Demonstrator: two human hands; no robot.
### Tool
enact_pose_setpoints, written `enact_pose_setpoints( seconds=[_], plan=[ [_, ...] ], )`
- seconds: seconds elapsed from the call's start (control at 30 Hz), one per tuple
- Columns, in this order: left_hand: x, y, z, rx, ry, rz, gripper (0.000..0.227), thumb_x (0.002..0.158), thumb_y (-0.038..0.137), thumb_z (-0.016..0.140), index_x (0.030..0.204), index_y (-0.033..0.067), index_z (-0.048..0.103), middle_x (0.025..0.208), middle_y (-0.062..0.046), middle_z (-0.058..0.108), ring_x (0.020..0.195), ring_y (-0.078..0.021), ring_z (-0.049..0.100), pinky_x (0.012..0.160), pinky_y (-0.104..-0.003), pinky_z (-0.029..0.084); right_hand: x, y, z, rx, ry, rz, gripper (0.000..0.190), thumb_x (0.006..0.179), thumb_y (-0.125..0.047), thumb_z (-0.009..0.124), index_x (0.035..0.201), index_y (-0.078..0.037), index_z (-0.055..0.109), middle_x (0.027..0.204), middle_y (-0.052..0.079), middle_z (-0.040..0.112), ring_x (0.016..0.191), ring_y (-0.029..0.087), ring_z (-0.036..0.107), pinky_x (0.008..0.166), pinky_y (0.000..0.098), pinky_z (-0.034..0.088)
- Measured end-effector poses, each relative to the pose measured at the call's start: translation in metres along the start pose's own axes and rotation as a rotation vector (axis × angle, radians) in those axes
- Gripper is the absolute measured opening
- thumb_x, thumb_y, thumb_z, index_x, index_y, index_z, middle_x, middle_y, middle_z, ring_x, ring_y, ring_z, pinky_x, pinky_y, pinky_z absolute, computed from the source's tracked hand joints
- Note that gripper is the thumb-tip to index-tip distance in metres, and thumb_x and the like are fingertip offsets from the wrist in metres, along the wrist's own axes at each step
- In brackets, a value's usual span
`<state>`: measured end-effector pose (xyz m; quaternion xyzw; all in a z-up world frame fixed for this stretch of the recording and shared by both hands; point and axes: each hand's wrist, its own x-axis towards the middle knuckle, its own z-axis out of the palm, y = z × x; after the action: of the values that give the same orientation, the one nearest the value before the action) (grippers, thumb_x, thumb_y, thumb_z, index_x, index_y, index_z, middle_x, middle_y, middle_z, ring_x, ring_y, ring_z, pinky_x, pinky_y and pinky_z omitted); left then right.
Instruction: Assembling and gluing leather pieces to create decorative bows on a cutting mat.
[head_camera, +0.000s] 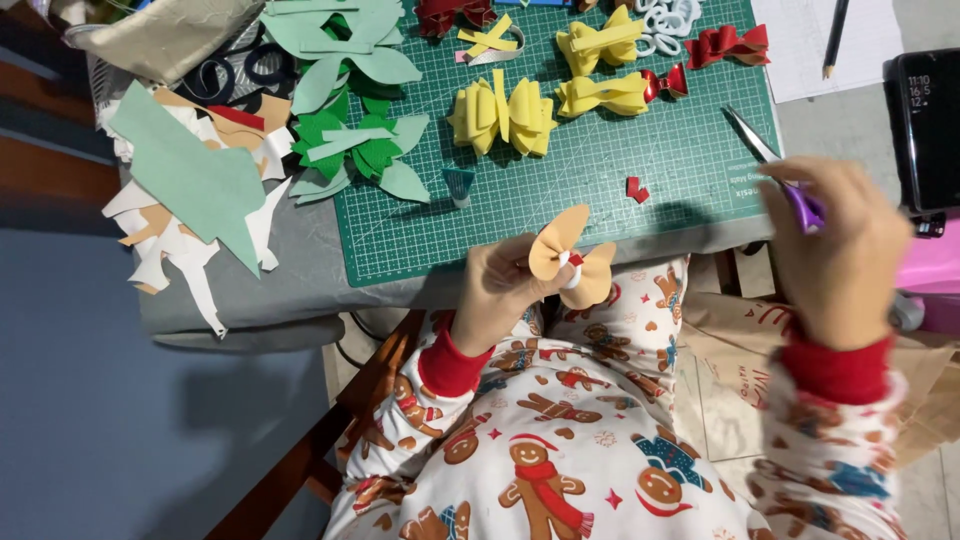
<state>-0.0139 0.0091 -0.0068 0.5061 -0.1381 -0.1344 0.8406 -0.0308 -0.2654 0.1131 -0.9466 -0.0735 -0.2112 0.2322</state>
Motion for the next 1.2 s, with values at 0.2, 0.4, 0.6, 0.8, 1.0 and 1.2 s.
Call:
enact_pose_setpoints(
  seconds=[0.2, 0.4, 0.6, 0.8, 1.0, 1.2],
  plan=[
    [0.006, -0.004, 0.006, -0.037, -0.027, -0.070, 0.024, 0.097, 0.014, 0.077, 0.114, -0.0032, 0.075, 0.102, -0.007, 0.078, 0.091, -0.0102, 0.072, 0.081, -0.027, 0.060, -0.017, 0.065, -0.020, -0.523, -0.200, 0.046, 0.022, 0.094, -0.010, 0.078, 0.115, -0.009, 0.074, 0.108, 0.013, 0.073, 0.088, 0.032, 0.070, 0.071, 0.0386, 0.055],
    [0.011, -0.008, 0.011, -0.112, -0.048, -0.134, 0.025, 0.098, 0.014, 0.076, 0.117, -0.0024, 0.074, 0.106, -0.007, 0.078, 0.094, -0.0114, 0.072, 0.085, -0.028, 0.059, -0.011, 0.078, -0.030, -0.495, -0.329, 0.084, 0.038, 0.088, -0.013, 0.076, 0.125, -0.011, 0.070, 0.113, 0.011, 0.072, 0.087, 0.028, 0.072, 0.068, 0.0376, 0.056],
    [0.014, -0.014, 0.013, -0.134, -0.052, -0.153, 0.024, 0.099, 0.013, 0.076, 0.117, -0.0028, 0.075, 0.108, -0.008, 0.077, 0.098, -0.0111, 0.070, 0.089, -0.028, 0.058, -0.004, 0.079, -0.027, -0.671, -0.526, 0.095, 0.053, 0.083, -0.027, 0.082, 0.132, -0.014, 0.069, 0.109, 0.009, 0.073, 0.073, 0.025, 0.073, 0.060, 0.0350, 0.057],
    [0.021, -0.016, 0.016, -0.171, -0.053, -0.175, 0.023, 0.098, 0.011, 0.076, 0.117, -0.0021, 0.074, 0.110, -0.008, 0.077, 0.099, -0.0117, 0.071, 0.090, -0.029, 0.058, -0.055, 0.081, -0.024, -0.494, -0.328, 0.120, 0.035, 0.087, -0.019, 0.081, 0.120, -0.013, 0.070, 0.096, 0.007, 0.073, 0.075, 0.023, 0.072, 0.062, 0.0338, 0.055],
    [0.030, -0.020, 0.022, -0.211, -0.036, -0.234, 0.023, 0.097, 0.010, 0.076, 0.115, -0.0040, 0.074, 0.109, -0.009, 0.077, 0.099, -0.0124, 0.072, 0.089, -0.028, 0.059, -0.102, 0.016, 0.023, 0.145, -0.489, 0.227, 0.035, 0.071, -0.038, 0.070, 0.091, -0.009, 0.063, 0.065, 0.005, 0.063, 0.054, 0.020, 0.066, 0.053, 0.0365, 0.052],
    [0.035, -0.019, 0.022, -0.125, -0.066, -0.195, 0.019, 0.098, 0.009, 0.075, 0.111, -0.0043, 0.075, 0.106, -0.009, 0.078, 0.096, -0.0122, 0.072, 0.088, -0.028, 0.059, -0.089, -0.014, 0.040, 0.272, -0.651, 0.174, 0.067, 0.074, -0.071, 0.066, 0.094, -0.007, 0.058, 0.062, 0.008, 0.063, 0.056, 0.031, 0.067, 0.053, 0.0430, 0.051]
  ],
)
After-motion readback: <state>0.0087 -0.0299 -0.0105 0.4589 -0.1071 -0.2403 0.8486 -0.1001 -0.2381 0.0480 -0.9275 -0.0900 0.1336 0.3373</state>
